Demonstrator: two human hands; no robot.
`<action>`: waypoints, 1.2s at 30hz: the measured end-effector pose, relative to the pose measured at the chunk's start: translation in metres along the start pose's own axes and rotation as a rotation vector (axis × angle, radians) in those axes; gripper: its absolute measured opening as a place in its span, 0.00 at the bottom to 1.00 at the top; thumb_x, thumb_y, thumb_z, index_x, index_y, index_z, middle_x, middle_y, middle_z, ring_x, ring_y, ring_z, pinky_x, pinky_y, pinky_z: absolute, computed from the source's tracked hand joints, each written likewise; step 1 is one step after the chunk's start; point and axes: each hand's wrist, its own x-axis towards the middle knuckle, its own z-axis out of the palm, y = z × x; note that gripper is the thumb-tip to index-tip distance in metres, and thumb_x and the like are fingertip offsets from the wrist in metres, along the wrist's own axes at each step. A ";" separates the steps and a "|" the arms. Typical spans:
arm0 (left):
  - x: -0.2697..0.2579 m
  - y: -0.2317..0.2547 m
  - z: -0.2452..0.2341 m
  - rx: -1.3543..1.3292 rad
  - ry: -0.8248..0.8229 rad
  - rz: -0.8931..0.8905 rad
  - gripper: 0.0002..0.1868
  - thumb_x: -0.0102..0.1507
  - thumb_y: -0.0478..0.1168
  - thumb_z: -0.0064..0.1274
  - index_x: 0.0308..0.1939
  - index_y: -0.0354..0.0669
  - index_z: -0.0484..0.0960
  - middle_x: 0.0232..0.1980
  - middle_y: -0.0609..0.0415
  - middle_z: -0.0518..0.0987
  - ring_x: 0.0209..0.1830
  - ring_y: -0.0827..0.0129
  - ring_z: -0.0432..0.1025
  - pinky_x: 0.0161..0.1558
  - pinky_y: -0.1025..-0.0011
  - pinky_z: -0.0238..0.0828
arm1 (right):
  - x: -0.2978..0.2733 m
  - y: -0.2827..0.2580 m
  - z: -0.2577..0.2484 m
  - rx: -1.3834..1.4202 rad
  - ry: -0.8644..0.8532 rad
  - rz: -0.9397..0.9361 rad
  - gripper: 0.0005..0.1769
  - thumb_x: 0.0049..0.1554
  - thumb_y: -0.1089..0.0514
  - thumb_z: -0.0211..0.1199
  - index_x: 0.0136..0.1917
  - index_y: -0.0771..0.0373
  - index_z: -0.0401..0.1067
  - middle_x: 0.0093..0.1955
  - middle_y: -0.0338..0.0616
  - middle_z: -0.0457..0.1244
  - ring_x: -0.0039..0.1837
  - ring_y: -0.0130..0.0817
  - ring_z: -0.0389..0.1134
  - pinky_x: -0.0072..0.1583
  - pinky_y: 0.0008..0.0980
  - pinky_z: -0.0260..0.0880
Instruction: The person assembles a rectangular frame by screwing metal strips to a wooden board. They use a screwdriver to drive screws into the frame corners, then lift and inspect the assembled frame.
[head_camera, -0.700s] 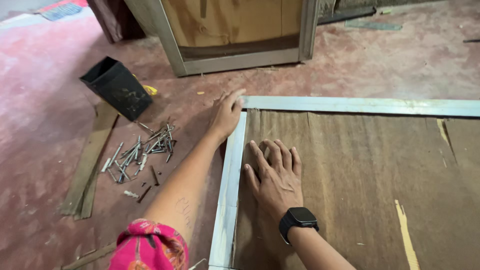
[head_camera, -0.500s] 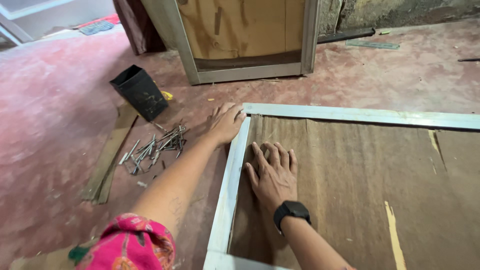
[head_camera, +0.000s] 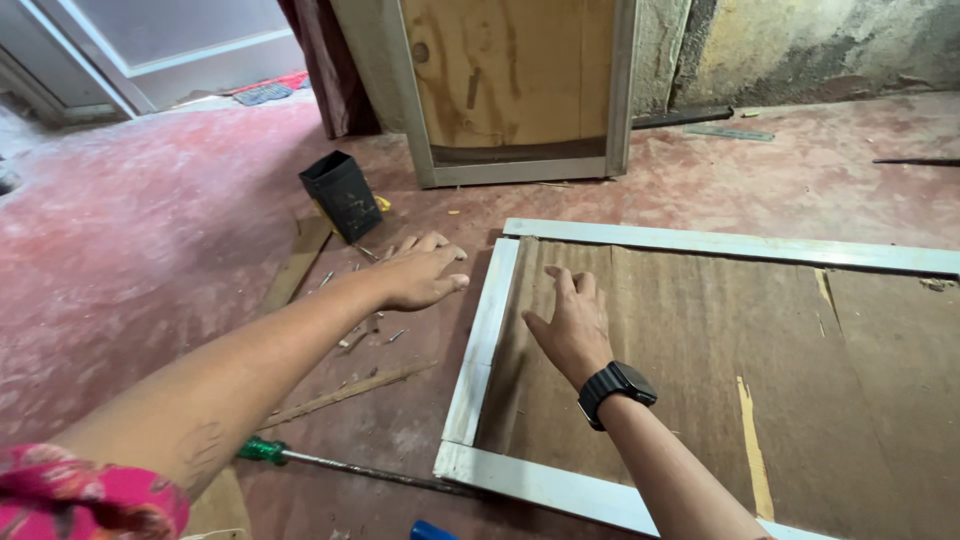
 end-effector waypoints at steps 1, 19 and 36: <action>-0.009 -0.002 -0.003 0.000 0.016 0.031 0.31 0.66 0.60 0.45 0.70 0.54 0.67 0.75 0.47 0.59 0.76 0.45 0.51 0.72 0.42 0.46 | -0.003 -0.009 -0.005 0.045 -0.010 0.005 0.36 0.51 0.52 0.71 0.70 0.54 0.64 0.64 0.50 0.61 0.66 0.48 0.62 0.66 0.43 0.64; -0.197 0.033 0.026 -0.245 0.044 0.118 0.19 0.63 0.46 0.53 0.57 0.48 0.79 0.56 0.49 0.79 0.56 0.57 0.75 0.58 0.63 0.71 | -0.090 -0.084 -0.048 0.191 -0.350 -0.164 0.16 0.52 0.51 0.68 0.53 0.57 0.78 0.45 0.43 0.74 0.47 0.36 0.77 0.51 0.36 0.76; -0.287 0.012 0.176 -0.374 0.401 0.074 0.15 0.55 0.32 0.59 0.45 0.52 0.86 0.45 0.51 0.76 0.50 0.56 0.71 0.52 0.60 0.69 | -0.160 -0.064 0.001 -0.034 -0.609 -0.170 0.13 0.52 0.53 0.67 0.51 0.54 0.80 0.51 0.39 0.74 0.49 0.38 0.76 0.55 0.38 0.75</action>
